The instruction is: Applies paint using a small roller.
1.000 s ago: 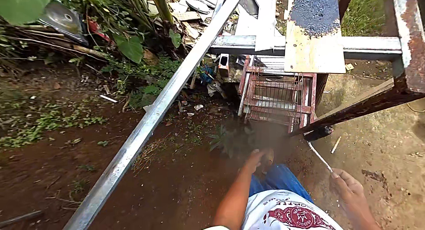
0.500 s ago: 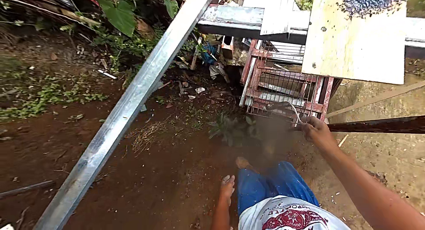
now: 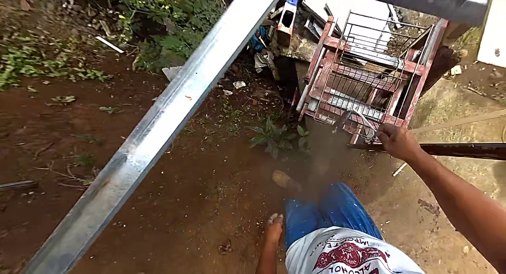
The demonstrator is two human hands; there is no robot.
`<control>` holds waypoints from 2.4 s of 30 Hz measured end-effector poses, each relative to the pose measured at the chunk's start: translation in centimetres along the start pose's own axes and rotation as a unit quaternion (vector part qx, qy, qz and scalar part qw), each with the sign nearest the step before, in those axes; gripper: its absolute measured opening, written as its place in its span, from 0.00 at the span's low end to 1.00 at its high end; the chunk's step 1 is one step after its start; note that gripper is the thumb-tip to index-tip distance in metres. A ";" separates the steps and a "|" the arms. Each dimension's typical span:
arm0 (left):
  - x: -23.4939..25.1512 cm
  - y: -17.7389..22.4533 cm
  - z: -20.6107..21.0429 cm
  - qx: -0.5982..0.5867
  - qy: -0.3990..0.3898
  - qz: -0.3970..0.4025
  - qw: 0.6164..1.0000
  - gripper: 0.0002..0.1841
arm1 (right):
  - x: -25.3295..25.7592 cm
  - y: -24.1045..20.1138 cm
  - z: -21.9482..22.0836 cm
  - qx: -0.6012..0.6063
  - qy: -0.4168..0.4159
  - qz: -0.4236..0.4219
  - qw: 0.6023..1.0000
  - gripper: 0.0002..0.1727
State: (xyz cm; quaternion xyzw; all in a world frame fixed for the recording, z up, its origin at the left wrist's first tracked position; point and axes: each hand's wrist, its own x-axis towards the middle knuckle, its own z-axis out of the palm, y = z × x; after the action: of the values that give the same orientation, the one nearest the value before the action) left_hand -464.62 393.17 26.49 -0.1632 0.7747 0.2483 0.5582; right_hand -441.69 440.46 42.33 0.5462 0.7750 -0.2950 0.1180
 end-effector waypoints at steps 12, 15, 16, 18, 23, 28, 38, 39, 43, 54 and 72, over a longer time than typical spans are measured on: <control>-0.6 -0.8 -0.4 -0.138 0.051 -0.035 0.988 0.25 | 7.2 -5.0 1.0 0.076 -0.061 -0.055 0.994 0.21; -0.8 -4.9 0.0 -0.105 0.044 -0.083 0.990 0.27 | 3.8 -3.2 4.0 0.269 -0.034 0.026 0.962 0.21; -0.9 -5.9 0.1 -0.094 0.045 -0.085 0.991 0.26 | 1.7 -2.8 5.7 0.357 -0.027 0.058 0.932 0.21; -1.3 -6.5 0.4 -0.072 0.038 -0.079 0.994 0.25 | -2.3 -3.1 9.6 0.497 0.007 0.106 0.861 0.19; -1.7 -2.8 -1.2 0.010 0.010 -0.016 1.000 0.25 | -4.8 -5.9 14.4 0.575 0.167 0.187 0.779 0.16; -0.4 4.6 -6.2 0.079 -0.009 0.053 0.995 0.26 | -3.1 -5.8 16.1 0.413 0.166 0.274 0.852 0.20; 1.0 8.5 -14.8 0.131 0.045 0.060 0.989 0.23 | -5.0 -3.6 15.5 0.396 0.188 0.317 0.841 0.23; 1.3 8.2 -15.2 0.143 0.044 0.055 0.987 0.23 | -5.5 -3.3 15.8 0.393 0.183 0.324 0.841 0.22; 1.5 7.2 -15.9 0.176 0.035 0.036 0.983 0.25 | -7.0 -2.9 14.9 0.394 0.186 0.324 0.840 0.21; 0.0 11.7 -11.4 0.155 0.005 0.083 0.984 0.24 | -6.5 -1.2 13.9 0.371 0.191 0.323 0.850 0.21; 1.5 8.7 -15.0 0.149 0.030 0.044 0.987 0.23 | -7.2 1.7 11.5 -0.058 0.062 0.200 0.976 0.19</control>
State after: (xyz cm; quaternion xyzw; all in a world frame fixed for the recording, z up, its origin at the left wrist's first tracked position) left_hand -481.46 391.91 30.62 -0.0514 0.8261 0.1490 0.5411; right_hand -439.02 428.53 36.23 0.6996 0.6716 -0.1858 0.1580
